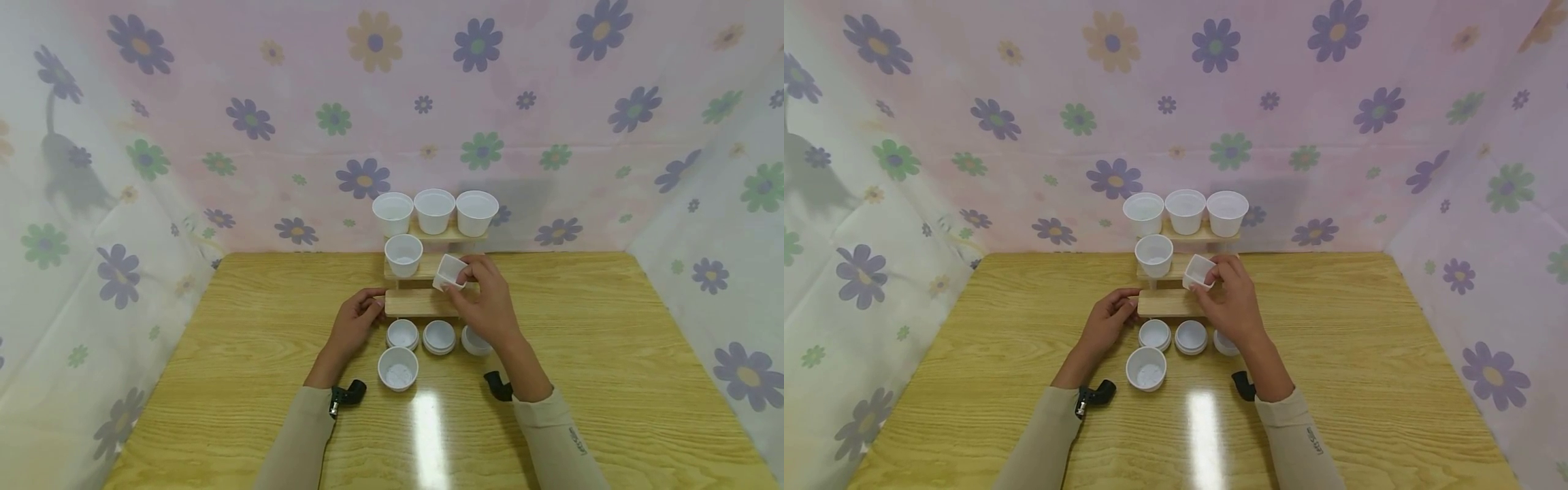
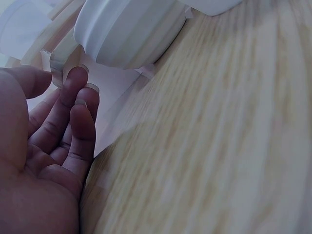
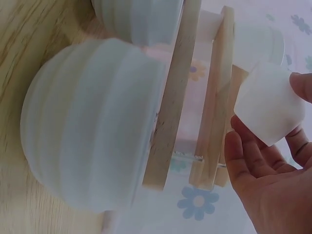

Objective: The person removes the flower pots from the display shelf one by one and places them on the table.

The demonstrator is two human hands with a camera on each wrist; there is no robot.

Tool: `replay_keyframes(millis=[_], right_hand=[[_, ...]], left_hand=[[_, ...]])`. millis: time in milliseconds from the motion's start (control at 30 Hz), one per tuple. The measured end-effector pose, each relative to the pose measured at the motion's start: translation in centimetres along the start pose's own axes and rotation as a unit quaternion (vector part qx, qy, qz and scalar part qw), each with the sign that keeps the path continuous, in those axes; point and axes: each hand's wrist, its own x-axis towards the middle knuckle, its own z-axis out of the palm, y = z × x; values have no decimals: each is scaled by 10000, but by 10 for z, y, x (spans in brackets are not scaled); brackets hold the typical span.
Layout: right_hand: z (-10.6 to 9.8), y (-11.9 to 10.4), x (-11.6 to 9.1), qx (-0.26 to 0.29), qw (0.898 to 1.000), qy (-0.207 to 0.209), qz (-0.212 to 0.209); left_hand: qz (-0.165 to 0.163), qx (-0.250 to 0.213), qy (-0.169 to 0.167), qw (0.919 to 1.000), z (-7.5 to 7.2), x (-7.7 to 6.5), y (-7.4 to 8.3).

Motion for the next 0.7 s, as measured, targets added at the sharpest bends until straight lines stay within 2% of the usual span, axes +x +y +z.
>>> replay_keyframes(millis=[267,700], right_hand=[[1,-4,-7,-61,9991,-391,-151],[-8,-8,-26,-177,9953,-921,-243]], left_hand=[[18,12,-23,10000,0,0,1],[88,-3,-5,10000,-1,1,0]])
